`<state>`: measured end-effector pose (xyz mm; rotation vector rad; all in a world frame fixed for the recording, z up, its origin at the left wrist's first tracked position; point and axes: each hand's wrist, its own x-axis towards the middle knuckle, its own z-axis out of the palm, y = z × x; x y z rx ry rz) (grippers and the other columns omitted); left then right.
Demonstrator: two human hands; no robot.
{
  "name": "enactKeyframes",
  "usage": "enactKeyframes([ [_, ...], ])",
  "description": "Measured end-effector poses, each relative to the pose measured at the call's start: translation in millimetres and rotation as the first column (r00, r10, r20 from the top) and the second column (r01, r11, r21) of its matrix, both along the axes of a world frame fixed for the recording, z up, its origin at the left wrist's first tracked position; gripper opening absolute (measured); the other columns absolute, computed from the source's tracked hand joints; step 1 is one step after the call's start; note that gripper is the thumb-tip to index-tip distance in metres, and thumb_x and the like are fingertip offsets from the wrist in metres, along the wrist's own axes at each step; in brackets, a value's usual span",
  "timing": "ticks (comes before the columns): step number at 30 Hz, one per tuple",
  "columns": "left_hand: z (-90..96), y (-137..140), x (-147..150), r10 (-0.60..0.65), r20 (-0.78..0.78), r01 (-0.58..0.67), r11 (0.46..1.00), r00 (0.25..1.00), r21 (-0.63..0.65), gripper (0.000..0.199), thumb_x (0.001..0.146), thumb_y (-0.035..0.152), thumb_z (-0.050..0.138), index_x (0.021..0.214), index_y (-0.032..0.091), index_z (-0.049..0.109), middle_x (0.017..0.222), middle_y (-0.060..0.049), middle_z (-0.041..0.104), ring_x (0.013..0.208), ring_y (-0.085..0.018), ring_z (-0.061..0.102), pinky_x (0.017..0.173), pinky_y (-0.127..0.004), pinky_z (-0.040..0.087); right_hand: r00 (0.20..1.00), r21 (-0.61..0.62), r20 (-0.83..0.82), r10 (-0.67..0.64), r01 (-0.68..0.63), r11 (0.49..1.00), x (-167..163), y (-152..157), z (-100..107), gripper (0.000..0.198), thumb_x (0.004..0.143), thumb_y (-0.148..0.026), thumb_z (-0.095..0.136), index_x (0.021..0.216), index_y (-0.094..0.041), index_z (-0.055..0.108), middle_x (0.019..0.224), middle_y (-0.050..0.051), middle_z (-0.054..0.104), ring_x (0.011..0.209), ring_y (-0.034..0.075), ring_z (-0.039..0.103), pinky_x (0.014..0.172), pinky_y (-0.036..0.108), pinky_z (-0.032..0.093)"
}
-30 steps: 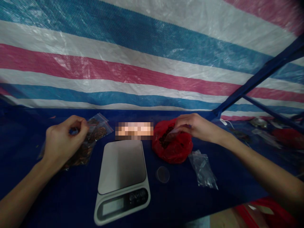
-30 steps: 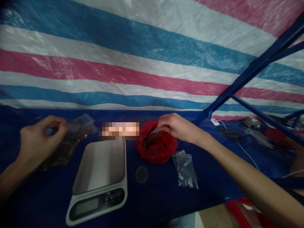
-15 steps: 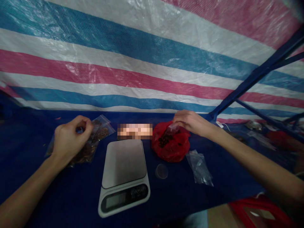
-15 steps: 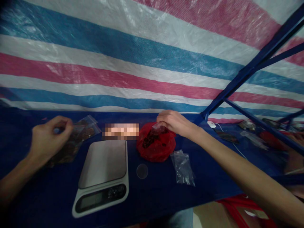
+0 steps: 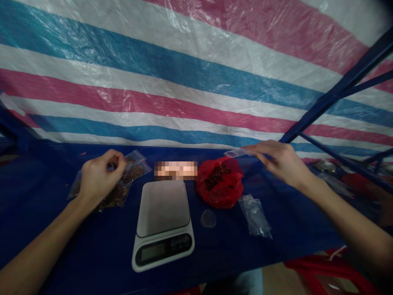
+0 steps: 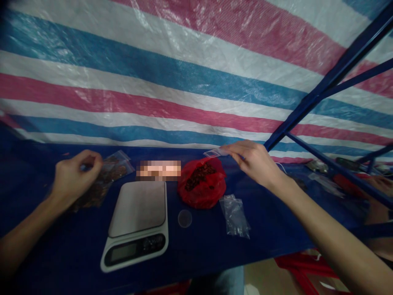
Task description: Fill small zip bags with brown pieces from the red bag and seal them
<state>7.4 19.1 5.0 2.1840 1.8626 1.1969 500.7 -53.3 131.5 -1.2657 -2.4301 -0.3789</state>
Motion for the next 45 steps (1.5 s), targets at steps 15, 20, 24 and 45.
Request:
enactKeyframes([
  [15, -6.4, 4.0, 11.3, -0.284, -0.333, 0.276, 0.958, 0.899, -0.072, 0.038, 0.101, 0.043, 0.051, 0.122, 0.019, 0.071, 0.135, -0.014, 0.068, 0.123, -0.031, 0.067, 0.103, -0.043, 0.054, 0.983, -0.079, 0.077, -0.167, 0.173, 0.982, 31.9, -159.6, -129.1, 0.066, 0.102, -0.045, 0.060, 0.166, -0.038, 0.043, 0.149, 0.008, 0.068, 0.118, 0.035, 0.076, 0.086, 0.047, 0.067],
  [20, -32.4, 11.6, 8.2, -0.381, -0.400, 0.319, 0.923, 0.834, -0.216, 0.053, 0.101, 0.044, 0.055, 0.147, 0.018, 0.061, 0.155, -0.019, 0.058, 0.144, -0.037, 0.055, 0.117, -0.055, 0.046, 0.986, 0.007, -0.072, -0.148, 0.148, 0.989, -14.4, -120.7, -77.6, 0.034, 0.105, -0.031, 0.055, 0.135, -0.028, 0.070, 0.129, 0.010, 0.076, 0.110, 0.031, 0.075, 0.094, 0.046, 0.059],
  [24, -38.6, 12.9, 9.0, -0.403, -0.375, 0.353, 0.915, 0.835, -0.197, 0.044, 0.103, 0.036, 0.048, 0.140, 0.020, 0.066, 0.150, -0.016, 0.062, 0.142, -0.035, 0.057, 0.118, -0.055, 0.045, 0.992, -0.065, -0.120, -0.030, 0.022, 0.998, -56.7, -63.7, -58.7, 0.028, 0.097, -0.011, 0.050, 0.107, -0.022, 0.073, 0.107, 0.010, 0.077, 0.100, 0.027, 0.072, 0.091, 0.042, 0.054],
  [45, -29.5, 19.1, -2.4, -0.465, -0.364, 0.433, 0.885, 0.807, -0.171, 0.032, 0.105, 0.031, 0.045, 0.114, 0.024, 0.075, 0.120, -0.008, 0.074, 0.114, -0.027, 0.065, 0.098, -0.043, 0.049, 0.955, -0.348, -0.294, -0.042, -0.066, 0.935, -22.3, 18.5, -132.6, 0.018, 0.096, -0.023, 0.067, 0.113, -0.022, 0.074, 0.105, 0.010, 0.078, 0.091, 0.026, 0.077, 0.080, 0.036, 0.063],
])
